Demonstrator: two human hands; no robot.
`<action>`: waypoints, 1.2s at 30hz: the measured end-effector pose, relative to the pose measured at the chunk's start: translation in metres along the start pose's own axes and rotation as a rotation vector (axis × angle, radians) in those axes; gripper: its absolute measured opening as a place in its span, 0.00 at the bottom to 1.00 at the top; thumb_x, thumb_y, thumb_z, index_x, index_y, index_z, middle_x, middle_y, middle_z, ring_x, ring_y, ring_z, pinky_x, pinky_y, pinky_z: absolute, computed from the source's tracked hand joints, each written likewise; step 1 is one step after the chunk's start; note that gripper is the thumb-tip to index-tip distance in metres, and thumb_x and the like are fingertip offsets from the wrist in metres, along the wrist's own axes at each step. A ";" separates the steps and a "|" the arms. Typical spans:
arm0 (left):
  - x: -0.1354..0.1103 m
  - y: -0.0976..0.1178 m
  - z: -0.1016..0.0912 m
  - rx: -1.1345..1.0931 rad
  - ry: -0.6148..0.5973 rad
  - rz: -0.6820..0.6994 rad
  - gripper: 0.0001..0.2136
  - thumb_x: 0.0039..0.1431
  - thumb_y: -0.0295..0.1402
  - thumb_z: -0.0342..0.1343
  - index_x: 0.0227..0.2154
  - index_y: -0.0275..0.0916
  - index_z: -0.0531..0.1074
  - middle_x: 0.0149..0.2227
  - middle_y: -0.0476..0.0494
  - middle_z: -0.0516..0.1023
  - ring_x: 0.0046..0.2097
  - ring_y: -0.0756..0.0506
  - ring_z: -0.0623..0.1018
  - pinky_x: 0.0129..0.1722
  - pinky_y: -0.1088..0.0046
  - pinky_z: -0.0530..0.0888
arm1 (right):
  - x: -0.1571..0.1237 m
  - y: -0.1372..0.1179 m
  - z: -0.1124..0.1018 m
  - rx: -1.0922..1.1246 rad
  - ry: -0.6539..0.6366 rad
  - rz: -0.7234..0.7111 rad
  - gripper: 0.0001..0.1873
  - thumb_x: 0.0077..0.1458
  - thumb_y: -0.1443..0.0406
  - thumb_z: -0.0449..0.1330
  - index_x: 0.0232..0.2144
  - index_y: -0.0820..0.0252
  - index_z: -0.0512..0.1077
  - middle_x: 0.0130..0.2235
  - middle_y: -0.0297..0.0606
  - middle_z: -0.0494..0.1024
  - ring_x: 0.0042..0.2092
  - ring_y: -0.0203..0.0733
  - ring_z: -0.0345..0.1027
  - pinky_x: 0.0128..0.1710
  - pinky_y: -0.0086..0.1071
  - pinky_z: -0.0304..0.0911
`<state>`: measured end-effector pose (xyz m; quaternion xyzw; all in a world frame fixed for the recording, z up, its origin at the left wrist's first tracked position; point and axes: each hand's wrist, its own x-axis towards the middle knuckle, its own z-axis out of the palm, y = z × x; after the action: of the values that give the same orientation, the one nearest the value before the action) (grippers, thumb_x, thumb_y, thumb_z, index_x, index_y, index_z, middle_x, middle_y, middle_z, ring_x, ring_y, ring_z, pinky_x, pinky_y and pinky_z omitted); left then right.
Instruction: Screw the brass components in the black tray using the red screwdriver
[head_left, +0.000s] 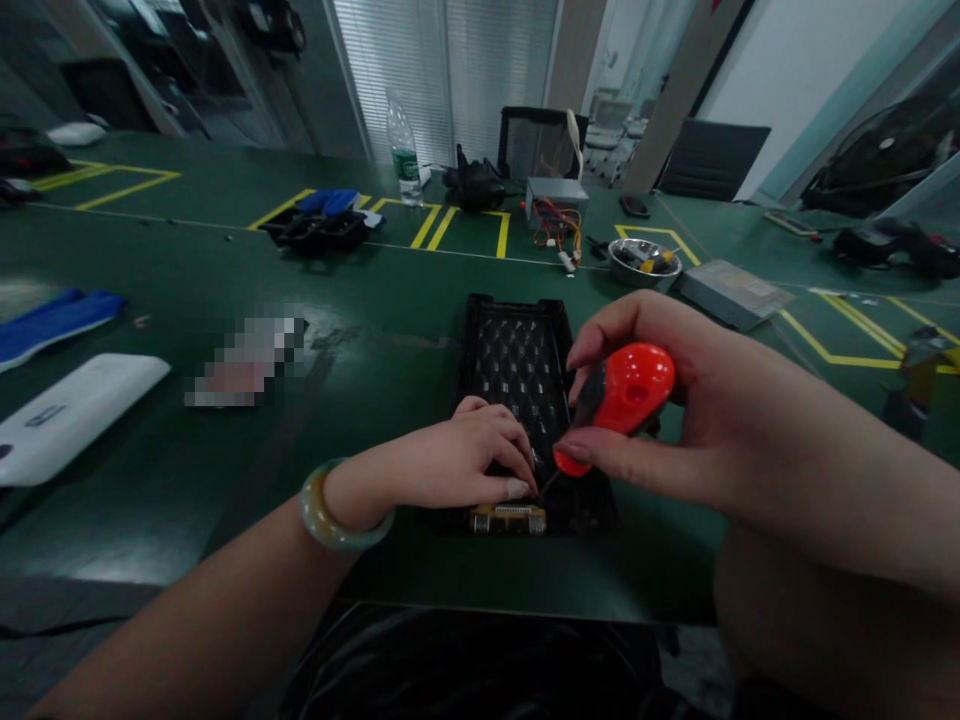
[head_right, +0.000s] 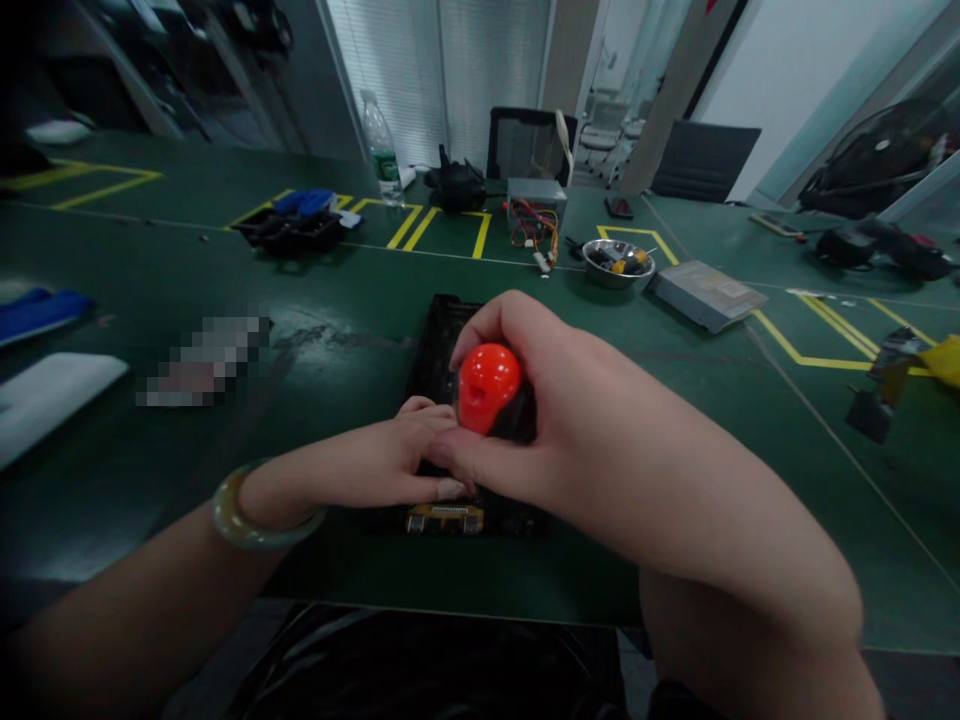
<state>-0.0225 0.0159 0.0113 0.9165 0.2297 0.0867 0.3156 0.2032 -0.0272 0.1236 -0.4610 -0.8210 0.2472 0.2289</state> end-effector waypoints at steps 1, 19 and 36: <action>0.000 0.000 0.000 0.003 -0.003 0.005 0.07 0.67 0.36 0.60 0.38 0.47 0.83 0.44 0.52 0.83 0.51 0.44 0.74 0.56 0.63 0.57 | 0.000 0.002 0.000 0.022 0.002 -0.012 0.21 0.54 0.57 0.69 0.47 0.52 0.67 0.43 0.35 0.79 0.40 0.42 0.75 0.40 0.36 0.72; -0.001 -0.001 0.000 0.017 -0.004 0.025 0.07 0.67 0.37 0.60 0.39 0.47 0.83 0.45 0.52 0.83 0.52 0.44 0.75 0.56 0.62 0.55 | 0.004 -0.004 -0.010 0.220 -0.182 0.059 0.11 0.55 0.60 0.67 0.41 0.54 0.73 0.39 0.32 0.80 0.38 0.40 0.75 0.36 0.32 0.73; 0.000 -0.003 0.002 0.035 0.004 0.036 0.07 0.67 0.37 0.60 0.39 0.48 0.84 0.46 0.52 0.83 0.53 0.44 0.74 0.57 0.63 0.54 | 0.006 0.001 -0.006 0.041 -0.057 0.060 0.14 0.53 0.58 0.66 0.42 0.54 0.74 0.39 0.31 0.80 0.36 0.39 0.72 0.33 0.32 0.66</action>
<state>-0.0228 0.0175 0.0079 0.9258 0.2154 0.0899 0.2974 0.2046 -0.0200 0.1291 -0.4736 -0.8076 0.2837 0.2073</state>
